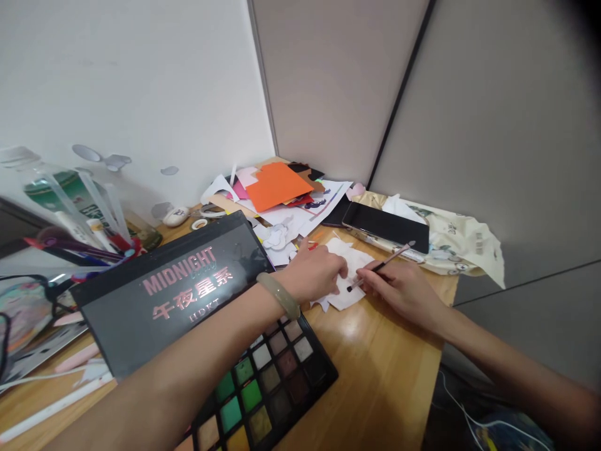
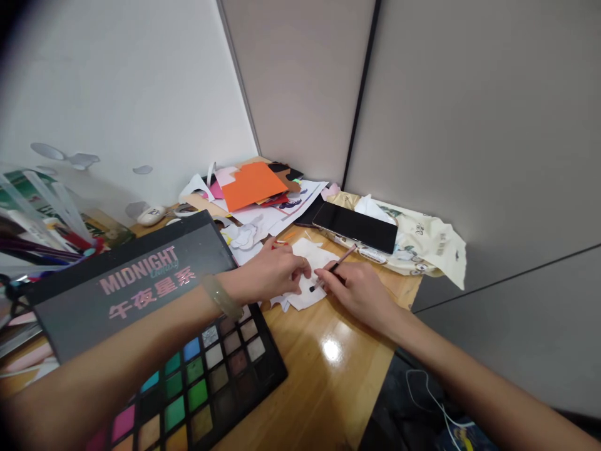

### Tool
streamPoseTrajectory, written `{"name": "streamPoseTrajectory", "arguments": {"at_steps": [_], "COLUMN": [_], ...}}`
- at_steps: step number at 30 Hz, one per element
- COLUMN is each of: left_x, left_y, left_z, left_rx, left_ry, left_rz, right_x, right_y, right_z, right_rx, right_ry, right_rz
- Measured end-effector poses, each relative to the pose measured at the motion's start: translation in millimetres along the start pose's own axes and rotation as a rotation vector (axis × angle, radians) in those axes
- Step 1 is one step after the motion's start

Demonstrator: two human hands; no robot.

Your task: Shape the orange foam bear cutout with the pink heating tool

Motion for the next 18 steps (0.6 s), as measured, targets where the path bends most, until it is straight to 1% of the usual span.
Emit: {"name": "streamPoseTrajectory", "arguments": {"at_steps": [3, 5, 6, 8, 9, 11, 14, 16, 18], "left_x": [0.5, 0.6, 0.4, -0.3, -0.8, -1.7, -4.3, -9.1, -16.9], "left_y": [0, 0, 0, 0, 0, 1, 3, 5, 8], "left_z": [0, 0, 0, -1, -1, -3, -11, -21, -31], "left_rx": [0.000, 0.006, 0.010, 0.017, 0.019, 0.023, 0.061, 0.127, 0.206], "left_ry": [0.005, 0.006, 0.004, -0.010, -0.020, -0.046, -0.123, -0.201, -0.228], "left_rz": [-0.007, -0.018, -0.028, -0.052, -0.063, -0.078, -0.080, -0.096, -0.125], "right_x": [-5, -7, -7, 0, 4, 5, 0, -6, -23], "right_y": [6, 11, 14, 17, 17, 17, 15, 18, 25], "right_z": [10, 19, 23, 27, 27, 24, 22, 25, 29], "right_rx": [-0.101, -0.173, -0.197, -0.219, -0.208, -0.163, -0.120, -0.107, -0.070], "right_ry": [0.073, 0.062, 0.051, 0.060, 0.077, 0.103, 0.096, 0.059, -0.045], "right_rz": [-0.060, -0.073, -0.052, 0.057, 0.104, 0.132, 0.099, 0.063, -0.075]}}
Point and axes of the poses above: each hand's wrist, its own y-axis away from the middle knuckle, its own x-axis out of the palm, z = x × y, the point moved 8 cm from there along -y, towards the middle knuckle, and after that the axes turned 8 degrees about x, right-handed, at the moved point
